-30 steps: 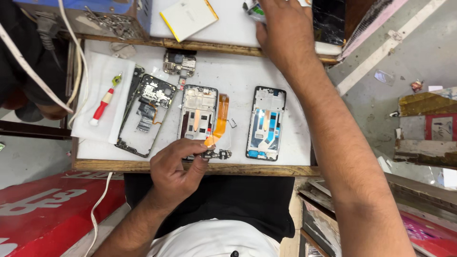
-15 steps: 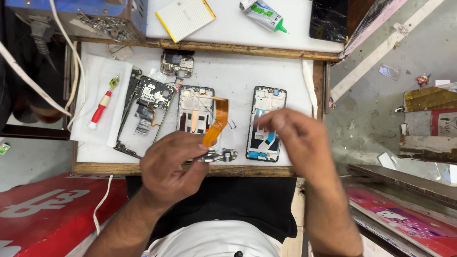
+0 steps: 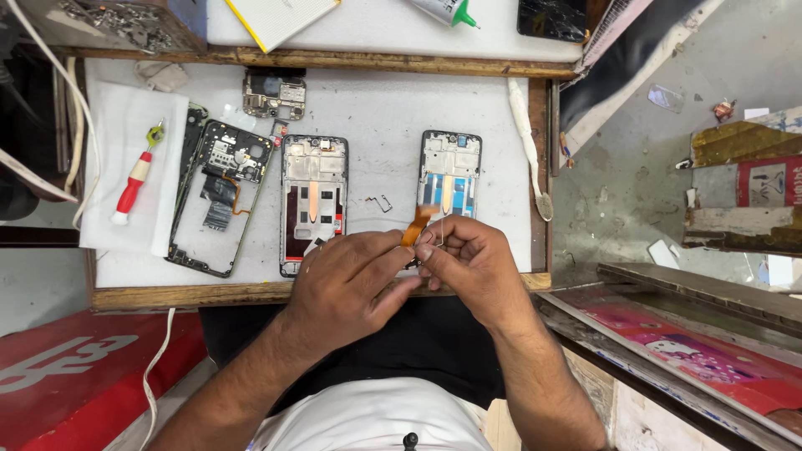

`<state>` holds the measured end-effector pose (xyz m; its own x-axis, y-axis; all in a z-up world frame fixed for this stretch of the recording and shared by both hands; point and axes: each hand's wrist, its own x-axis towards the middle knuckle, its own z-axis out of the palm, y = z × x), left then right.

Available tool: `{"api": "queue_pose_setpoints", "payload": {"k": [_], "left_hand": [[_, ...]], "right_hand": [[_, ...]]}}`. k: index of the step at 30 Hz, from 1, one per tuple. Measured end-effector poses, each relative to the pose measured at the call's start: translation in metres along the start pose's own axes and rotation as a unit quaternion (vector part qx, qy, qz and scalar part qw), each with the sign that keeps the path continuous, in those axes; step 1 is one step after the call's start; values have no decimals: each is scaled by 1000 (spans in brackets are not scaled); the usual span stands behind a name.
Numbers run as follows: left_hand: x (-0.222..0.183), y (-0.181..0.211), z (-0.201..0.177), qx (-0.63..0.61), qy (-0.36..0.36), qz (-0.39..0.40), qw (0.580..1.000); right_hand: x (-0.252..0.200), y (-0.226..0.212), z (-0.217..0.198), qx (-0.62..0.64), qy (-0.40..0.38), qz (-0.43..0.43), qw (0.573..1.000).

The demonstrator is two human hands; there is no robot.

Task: The person works on three disassembled smartphones laid out on a workbench. They handle internal components, including ribbon cables and small connectors, and use a red-handled screwdriver to adjust parts within the phone frames. The person repeatedly picks up, positions, and secures components across the devices.

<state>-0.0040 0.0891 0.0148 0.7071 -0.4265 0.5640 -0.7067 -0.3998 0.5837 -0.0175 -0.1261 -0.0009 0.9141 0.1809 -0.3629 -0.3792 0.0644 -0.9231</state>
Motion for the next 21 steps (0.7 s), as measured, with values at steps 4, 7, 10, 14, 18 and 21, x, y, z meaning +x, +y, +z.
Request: {"api": "queue_pose_setpoints", "payload": {"k": [4, 7, 10, 14, 18, 21], "left_hand": [[-7, 1, 4, -11, 17, -51, 998], [-10, 2, 0, -7, 25, -73, 997], [-8, 3, -2, -13, 32, -77, 996], [-10, -1, 1, -17, 23, -88, 996], [-17, -7, 4, -20, 2, -75, 997], [-22, -6, 4, -14, -10, -82, 996]], "right_hand": [[3, 4, 4, 52, -12, -12, 999], [3, 4, 7, 94, -15, -32, 995], [2, 3, 8, 83, 0, -50, 995], [-2, 3, 3, 75, -12, -53, 996], [-4, 9, -2, 135, -22, -28, 990], [-8, 15, -3, 140, -32, -40, 989]]}}
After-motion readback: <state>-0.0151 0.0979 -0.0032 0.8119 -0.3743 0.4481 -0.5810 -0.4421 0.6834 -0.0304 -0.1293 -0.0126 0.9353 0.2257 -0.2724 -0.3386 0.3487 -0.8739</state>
